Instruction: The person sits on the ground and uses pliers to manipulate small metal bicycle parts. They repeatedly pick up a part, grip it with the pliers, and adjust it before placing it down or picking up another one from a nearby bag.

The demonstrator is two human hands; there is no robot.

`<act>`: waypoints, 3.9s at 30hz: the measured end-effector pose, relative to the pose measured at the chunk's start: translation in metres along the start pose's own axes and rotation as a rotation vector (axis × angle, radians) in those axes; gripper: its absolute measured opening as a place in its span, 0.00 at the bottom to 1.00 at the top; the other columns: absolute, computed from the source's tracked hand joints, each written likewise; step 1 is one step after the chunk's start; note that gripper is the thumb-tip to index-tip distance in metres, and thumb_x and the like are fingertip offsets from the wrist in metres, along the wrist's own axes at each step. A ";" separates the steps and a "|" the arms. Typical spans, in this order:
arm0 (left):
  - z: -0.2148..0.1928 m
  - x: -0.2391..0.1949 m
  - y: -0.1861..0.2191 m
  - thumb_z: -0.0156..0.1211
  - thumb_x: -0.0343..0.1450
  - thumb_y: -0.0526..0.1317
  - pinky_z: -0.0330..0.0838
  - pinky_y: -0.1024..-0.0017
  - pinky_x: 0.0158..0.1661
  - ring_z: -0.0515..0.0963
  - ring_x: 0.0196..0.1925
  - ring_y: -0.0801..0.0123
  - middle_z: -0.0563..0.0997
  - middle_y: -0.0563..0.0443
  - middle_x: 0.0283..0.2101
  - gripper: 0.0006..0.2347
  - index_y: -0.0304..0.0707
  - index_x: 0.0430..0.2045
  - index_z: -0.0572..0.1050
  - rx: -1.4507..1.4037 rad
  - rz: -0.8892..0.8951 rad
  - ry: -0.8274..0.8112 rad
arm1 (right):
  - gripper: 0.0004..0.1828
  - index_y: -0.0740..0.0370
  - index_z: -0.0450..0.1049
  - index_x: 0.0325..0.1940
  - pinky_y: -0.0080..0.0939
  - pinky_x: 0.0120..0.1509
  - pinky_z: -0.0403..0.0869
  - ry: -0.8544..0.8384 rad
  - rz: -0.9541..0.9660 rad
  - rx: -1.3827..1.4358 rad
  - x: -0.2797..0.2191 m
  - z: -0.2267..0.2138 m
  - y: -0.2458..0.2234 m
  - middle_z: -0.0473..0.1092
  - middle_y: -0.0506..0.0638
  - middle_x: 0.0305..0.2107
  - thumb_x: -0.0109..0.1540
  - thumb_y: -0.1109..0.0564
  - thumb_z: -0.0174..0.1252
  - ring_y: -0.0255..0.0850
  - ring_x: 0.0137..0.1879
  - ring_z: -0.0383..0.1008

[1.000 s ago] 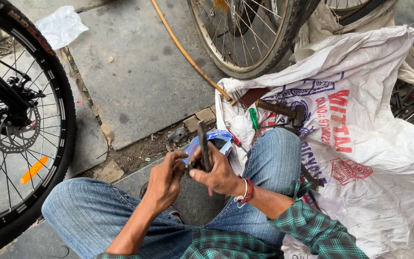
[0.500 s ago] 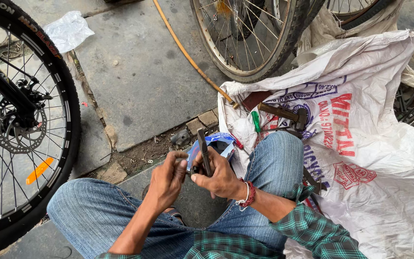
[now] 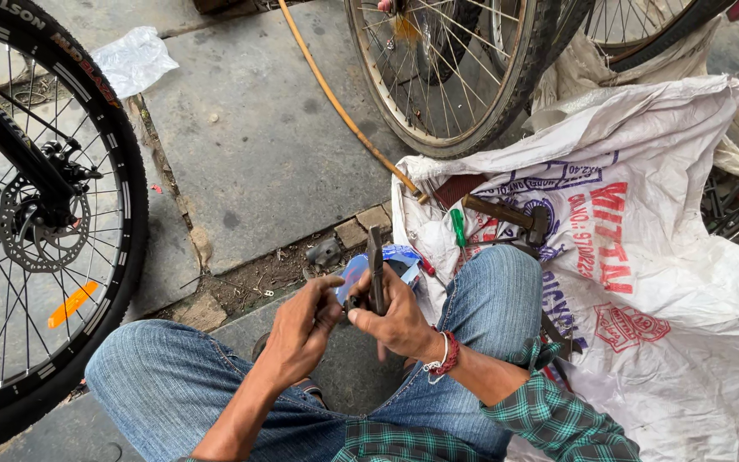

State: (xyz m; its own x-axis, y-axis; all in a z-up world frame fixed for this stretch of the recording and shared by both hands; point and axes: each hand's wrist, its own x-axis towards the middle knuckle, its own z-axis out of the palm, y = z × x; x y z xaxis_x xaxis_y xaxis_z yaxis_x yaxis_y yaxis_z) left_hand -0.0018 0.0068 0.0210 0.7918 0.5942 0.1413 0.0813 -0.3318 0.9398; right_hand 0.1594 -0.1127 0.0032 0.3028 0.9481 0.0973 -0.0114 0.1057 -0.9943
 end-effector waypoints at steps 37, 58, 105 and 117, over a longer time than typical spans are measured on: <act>-0.002 -0.002 -0.011 0.61 0.64 0.32 0.75 0.59 0.35 0.83 0.40 0.48 0.82 0.41 0.37 0.14 0.38 0.44 0.77 0.334 0.085 -0.088 | 0.16 0.62 0.68 0.44 0.35 0.31 0.66 0.054 0.248 -0.327 0.008 0.002 -0.012 0.64 0.42 0.22 0.55 0.58 0.64 0.29 0.26 0.64; -0.001 -0.003 -0.010 0.61 0.64 0.30 0.74 0.58 0.38 0.80 0.42 0.48 0.80 0.40 0.41 0.13 0.35 0.43 0.77 0.353 0.114 -0.141 | 0.16 0.60 0.67 0.43 0.35 0.26 0.62 0.048 0.390 -0.187 0.007 -0.002 -0.022 0.62 0.41 0.22 0.54 0.57 0.64 0.30 0.23 0.60; 0.061 -0.035 -0.029 0.63 0.70 0.36 0.73 0.76 0.30 0.76 0.27 0.78 0.80 0.54 0.26 0.07 0.30 0.34 0.81 -0.686 -0.435 0.375 | 0.17 0.61 0.64 0.48 0.29 0.37 0.73 -0.008 0.108 -0.025 -0.013 -0.009 0.016 0.72 0.48 0.39 0.59 0.66 0.62 0.25 0.35 0.70; 0.052 -0.034 -0.023 0.63 0.69 0.40 0.75 0.76 0.33 0.78 0.31 0.78 0.81 0.54 0.32 0.10 0.32 0.37 0.78 -0.543 -0.407 0.341 | 0.16 0.62 0.66 0.46 0.29 0.34 0.69 0.023 0.202 -0.031 -0.013 -0.005 0.015 0.72 0.47 0.36 0.57 0.66 0.63 0.26 0.31 0.68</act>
State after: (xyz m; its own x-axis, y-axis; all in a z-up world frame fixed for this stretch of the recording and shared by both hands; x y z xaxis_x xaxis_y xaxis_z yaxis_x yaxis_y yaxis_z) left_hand 0.0009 -0.0438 -0.0219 0.5252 0.8153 -0.2441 -0.0522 0.3171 0.9469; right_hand 0.1598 -0.1251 -0.0128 0.3186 0.9420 -0.1053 -0.0448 -0.0960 -0.9944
